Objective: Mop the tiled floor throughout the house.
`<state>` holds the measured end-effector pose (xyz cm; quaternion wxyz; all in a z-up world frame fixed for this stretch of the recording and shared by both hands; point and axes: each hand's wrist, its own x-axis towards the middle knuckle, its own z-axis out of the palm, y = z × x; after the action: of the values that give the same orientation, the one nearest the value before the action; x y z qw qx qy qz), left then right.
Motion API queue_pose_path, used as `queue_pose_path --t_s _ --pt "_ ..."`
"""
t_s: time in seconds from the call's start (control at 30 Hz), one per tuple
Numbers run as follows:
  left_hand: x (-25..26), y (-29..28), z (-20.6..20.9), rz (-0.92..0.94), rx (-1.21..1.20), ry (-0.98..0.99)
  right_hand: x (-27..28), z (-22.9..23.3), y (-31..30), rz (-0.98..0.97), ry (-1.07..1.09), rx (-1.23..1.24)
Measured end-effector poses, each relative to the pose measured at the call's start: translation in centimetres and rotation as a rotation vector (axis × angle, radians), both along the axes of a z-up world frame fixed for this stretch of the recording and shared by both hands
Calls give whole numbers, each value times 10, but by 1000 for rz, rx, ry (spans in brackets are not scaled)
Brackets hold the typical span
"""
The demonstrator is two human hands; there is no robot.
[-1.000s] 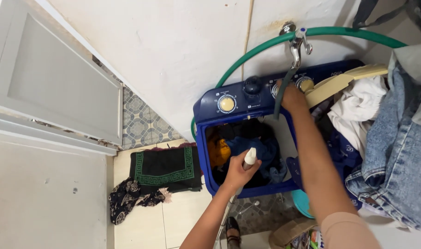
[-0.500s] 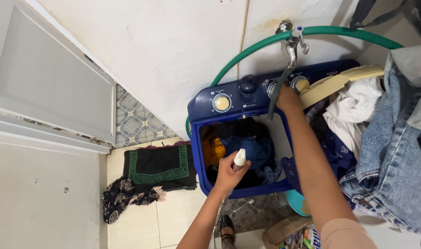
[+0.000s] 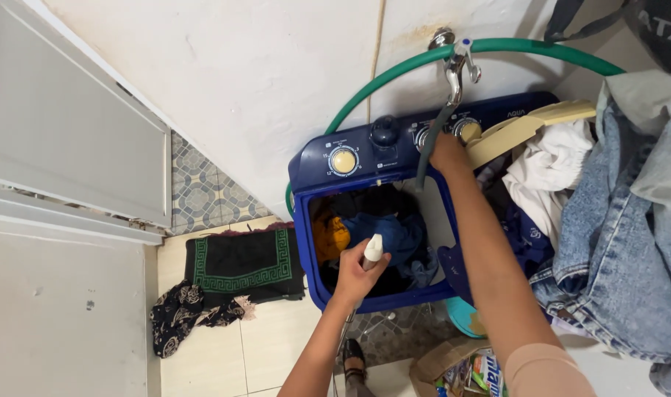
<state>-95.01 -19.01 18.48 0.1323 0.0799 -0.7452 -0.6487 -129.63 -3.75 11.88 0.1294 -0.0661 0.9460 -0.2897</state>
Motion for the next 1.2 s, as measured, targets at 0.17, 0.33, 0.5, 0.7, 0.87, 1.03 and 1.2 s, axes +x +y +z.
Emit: queue_pose_path --t_s 0.17,0.33,0.5,0.7,0.87,1.03,1.2 --pt "-2 0 -3 3 -4 3 15 25 9 353 359 247" --pt "-2 1 1 3 2 -16 57 13 1 -32 361 -89" --pt "1 0 -13 25 89 -28 116 101 -36 -96 806 -612" --pt "7 -12 -27 104 99 -48 35 147 -57 -264 518 -781" --pt "19 -34 -23 176 132 -61 -141 61 -7 -417 614 -674" --pt "21 -48 -20 239 89 -66 -122 131 -3 -301 379 -675" --pt "21 -52 -21 229 92 -13 -79 139 0 -150 426 -808"
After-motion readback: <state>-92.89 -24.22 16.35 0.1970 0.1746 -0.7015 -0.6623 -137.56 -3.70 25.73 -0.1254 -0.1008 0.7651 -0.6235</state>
